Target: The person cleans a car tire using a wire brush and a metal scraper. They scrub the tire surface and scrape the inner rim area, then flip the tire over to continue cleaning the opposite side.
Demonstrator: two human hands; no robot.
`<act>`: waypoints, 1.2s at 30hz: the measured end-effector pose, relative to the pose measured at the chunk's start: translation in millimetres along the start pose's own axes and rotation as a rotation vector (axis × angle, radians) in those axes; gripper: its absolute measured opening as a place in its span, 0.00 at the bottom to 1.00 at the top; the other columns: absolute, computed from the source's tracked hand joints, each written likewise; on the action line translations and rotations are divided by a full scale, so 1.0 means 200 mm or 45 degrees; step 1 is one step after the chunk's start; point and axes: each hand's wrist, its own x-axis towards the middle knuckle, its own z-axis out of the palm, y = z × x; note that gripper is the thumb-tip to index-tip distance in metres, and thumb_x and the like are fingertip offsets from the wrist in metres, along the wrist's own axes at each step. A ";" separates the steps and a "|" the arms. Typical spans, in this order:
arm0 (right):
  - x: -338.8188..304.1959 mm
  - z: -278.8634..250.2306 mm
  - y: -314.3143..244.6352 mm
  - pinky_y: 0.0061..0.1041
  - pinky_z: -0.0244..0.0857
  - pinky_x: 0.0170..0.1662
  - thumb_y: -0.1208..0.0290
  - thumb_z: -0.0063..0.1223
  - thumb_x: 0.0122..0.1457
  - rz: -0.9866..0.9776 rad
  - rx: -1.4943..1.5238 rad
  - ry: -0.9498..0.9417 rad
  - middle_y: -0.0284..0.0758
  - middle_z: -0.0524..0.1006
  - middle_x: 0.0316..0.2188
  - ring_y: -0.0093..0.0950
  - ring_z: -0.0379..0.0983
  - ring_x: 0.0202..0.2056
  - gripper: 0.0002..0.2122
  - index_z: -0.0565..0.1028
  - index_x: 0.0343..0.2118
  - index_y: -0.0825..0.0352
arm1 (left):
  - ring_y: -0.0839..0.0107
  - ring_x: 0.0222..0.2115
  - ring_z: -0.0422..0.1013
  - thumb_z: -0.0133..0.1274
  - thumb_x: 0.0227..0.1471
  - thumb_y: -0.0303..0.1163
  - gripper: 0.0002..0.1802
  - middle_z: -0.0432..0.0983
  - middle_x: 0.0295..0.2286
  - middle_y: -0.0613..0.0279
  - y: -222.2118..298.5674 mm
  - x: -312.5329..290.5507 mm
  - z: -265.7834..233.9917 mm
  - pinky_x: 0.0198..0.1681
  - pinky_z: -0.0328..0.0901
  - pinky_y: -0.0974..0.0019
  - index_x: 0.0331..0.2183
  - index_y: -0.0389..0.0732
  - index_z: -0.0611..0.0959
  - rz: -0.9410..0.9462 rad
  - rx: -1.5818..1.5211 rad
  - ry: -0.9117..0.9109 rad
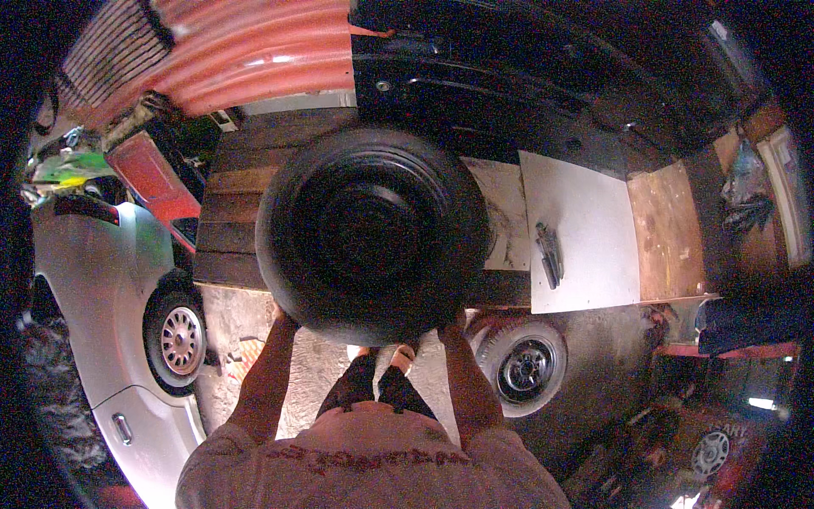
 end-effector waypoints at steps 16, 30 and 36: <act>-0.04 0.15 0.04 0.40 0.60 0.56 0.51 0.37 0.62 -0.256 0.283 0.191 0.35 0.66 0.55 0.38 0.62 0.53 0.24 0.64 0.56 0.61 | 0.50 0.54 0.59 0.35 0.50 0.67 0.43 0.64 0.54 0.55 -0.08 -0.02 -0.02 0.56 0.56 0.47 0.56 0.44 0.66 0.131 0.004 0.072; -0.12 0.41 -0.21 0.43 0.58 0.57 0.51 0.37 0.62 -0.143 0.662 -0.410 0.37 0.68 0.54 0.40 0.64 0.53 0.25 0.64 0.56 0.63 | 0.48 0.54 0.58 0.34 0.51 0.65 0.41 0.63 0.55 0.55 0.01 -0.05 -0.01 0.56 0.56 0.46 0.57 0.46 0.63 0.182 -0.010 0.092; -0.08 0.34 -0.14 0.44 0.54 0.58 0.48 0.38 0.61 -0.205 0.636 -0.279 0.37 0.65 0.56 0.42 0.61 0.54 0.27 0.63 0.57 0.61 | 0.48 0.52 0.61 0.35 0.51 0.63 0.40 0.65 0.53 0.54 -0.04 0.03 -0.04 0.55 0.58 0.47 0.56 0.44 0.65 0.352 -0.065 0.126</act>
